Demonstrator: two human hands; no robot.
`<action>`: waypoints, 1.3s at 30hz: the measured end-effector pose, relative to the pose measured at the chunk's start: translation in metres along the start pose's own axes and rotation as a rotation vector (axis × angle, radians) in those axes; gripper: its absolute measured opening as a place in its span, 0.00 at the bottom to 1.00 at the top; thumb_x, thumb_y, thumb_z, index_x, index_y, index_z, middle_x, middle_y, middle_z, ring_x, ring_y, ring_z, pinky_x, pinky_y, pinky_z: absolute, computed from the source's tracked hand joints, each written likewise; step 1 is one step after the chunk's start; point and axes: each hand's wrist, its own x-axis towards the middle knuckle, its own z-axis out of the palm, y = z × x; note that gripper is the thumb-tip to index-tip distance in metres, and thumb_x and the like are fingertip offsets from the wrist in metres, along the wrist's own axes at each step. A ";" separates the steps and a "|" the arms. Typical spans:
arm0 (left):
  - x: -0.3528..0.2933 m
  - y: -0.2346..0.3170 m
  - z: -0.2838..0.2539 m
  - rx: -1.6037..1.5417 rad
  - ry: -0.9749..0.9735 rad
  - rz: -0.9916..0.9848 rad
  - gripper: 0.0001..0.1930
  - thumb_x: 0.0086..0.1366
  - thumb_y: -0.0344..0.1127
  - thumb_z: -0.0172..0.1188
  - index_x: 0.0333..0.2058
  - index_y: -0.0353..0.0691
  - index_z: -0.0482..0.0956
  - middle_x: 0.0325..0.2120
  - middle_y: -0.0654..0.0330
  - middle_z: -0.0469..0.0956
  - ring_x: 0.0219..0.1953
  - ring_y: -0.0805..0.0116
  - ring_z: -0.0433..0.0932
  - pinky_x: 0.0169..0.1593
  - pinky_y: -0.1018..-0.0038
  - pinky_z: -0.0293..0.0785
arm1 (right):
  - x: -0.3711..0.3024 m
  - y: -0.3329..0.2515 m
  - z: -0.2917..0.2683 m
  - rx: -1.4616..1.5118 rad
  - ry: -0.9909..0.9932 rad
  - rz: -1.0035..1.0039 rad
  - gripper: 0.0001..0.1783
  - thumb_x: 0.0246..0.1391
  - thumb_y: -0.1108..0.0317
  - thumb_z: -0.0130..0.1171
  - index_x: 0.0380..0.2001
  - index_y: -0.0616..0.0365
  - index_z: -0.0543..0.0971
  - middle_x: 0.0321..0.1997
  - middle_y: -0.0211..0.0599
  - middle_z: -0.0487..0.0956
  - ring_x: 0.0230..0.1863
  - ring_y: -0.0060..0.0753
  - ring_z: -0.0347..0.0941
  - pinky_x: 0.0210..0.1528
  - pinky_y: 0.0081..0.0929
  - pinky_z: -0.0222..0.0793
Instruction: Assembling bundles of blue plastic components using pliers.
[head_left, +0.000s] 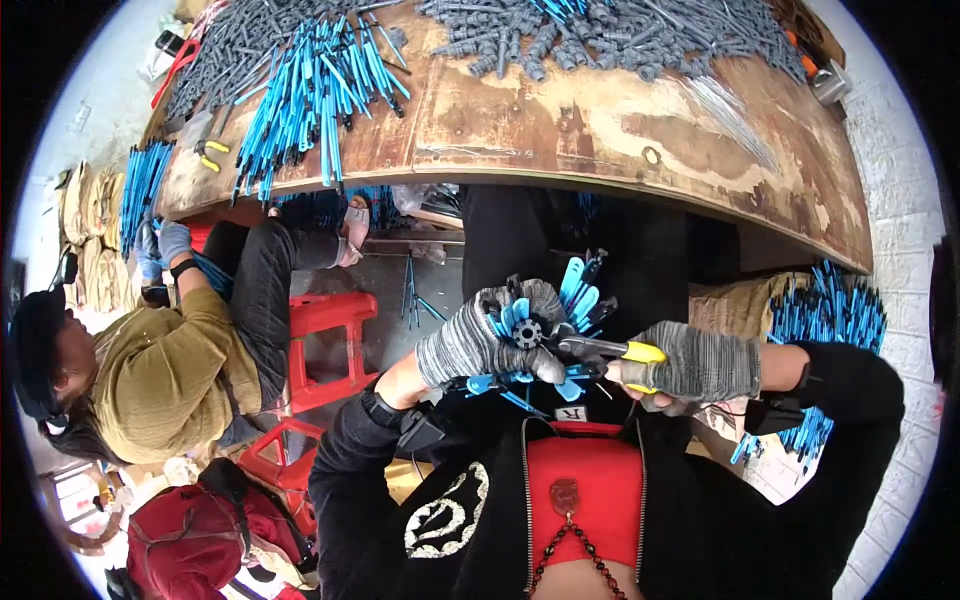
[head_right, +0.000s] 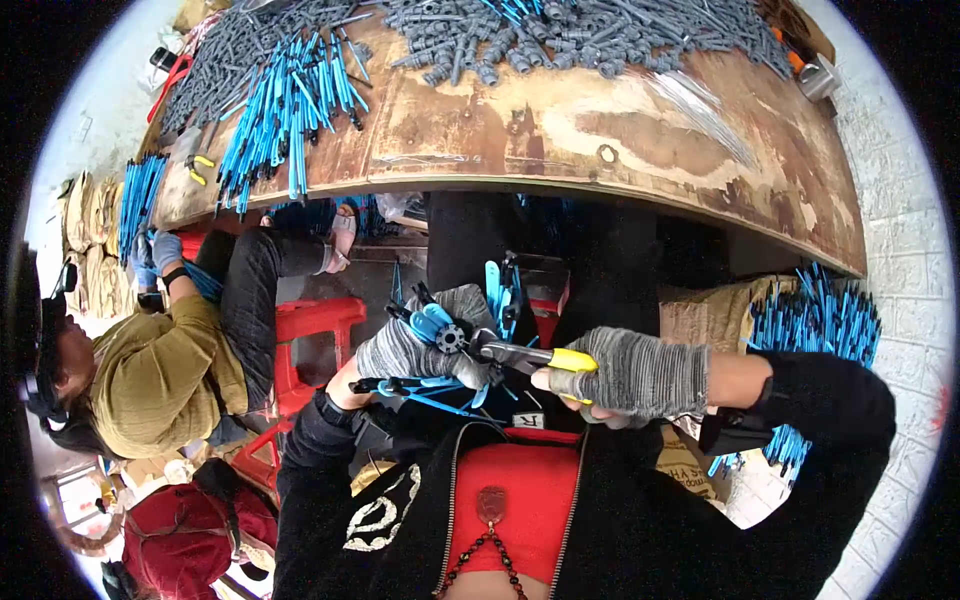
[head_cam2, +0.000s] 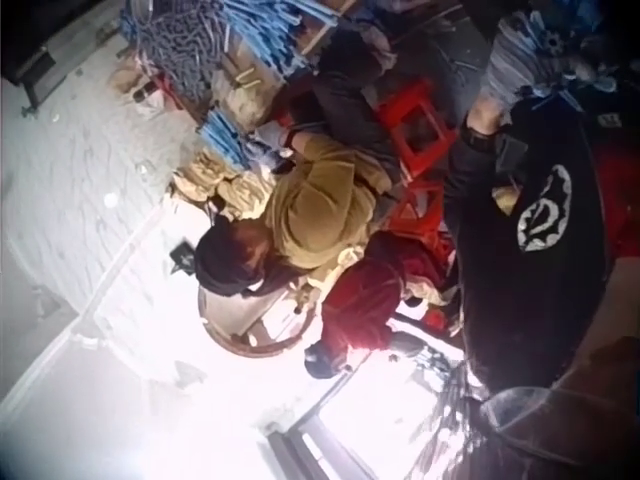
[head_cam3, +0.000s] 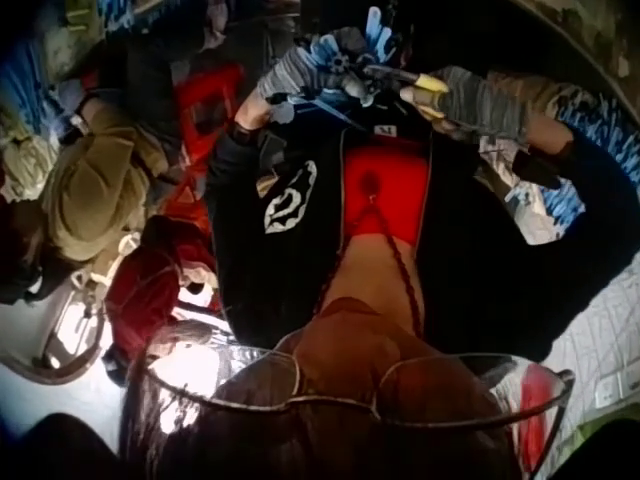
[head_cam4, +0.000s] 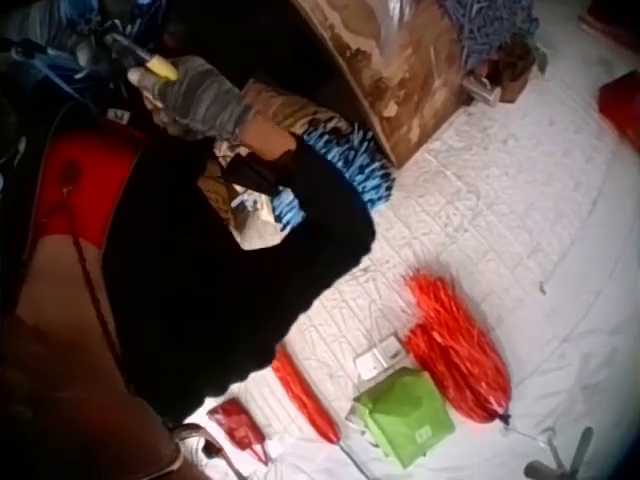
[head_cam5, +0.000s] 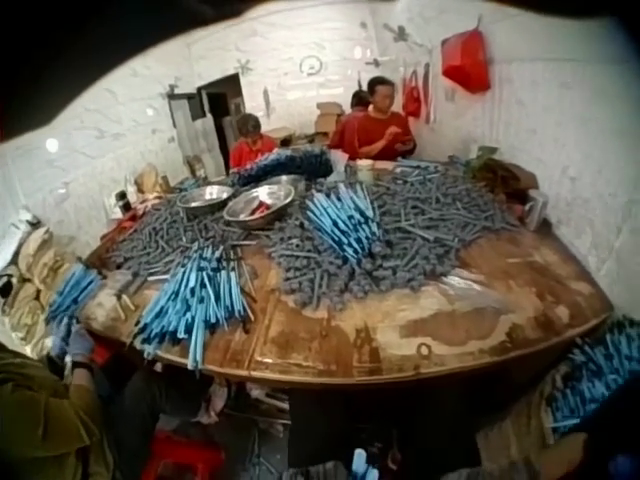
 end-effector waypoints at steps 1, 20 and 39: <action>0.004 -0.004 0.000 0.100 0.001 0.034 0.18 0.42 0.32 0.75 0.31 0.38 0.77 0.27 0.65 0.76 0.33 0.76 0.74 0.37 0.77 0.70 | -0.006 -0.015 -0.001 -0.193 0.057 0.013 0.19 0.58 0.52 0.53 0.28 0.59 0.74 0.19 0.30 0.73 0.18 0.18 0.70 0.20 0.19 0.65; -0.009 0.003 0.063 0.220 0.257 0.413 0.19 0.49 0.37 0.72 0.36 0.39 0.74 0.32 0.65 0.75 0.36 0.77 0.71 0.42 0.76 0.70 | -0.022 0.030 -0.001 -1.146 0.479 -0.503 0.19 0.53 0.55 0.58 0.39 0.61 0.73 0.20 0.47 0.75 0.23 0.45 0.75 0.25 0.34 0.70; 0.016 -0.021 0.048 0.096 0.177 0.273 0.16 0.53 0.34 0.68 0.38 0.38 0.73 0.32 0.66 0.75 0.37 0.79 0.72 0.42 0.79 0.69 | -0.002 0.064 0.006 -0.115 0.150 -0.310 0.19 0.56 0.47 0.54 0.36 0.50 0.71 0.13 0.20 0.65 0.11 0.14 0.60 0.12 0.14 0.56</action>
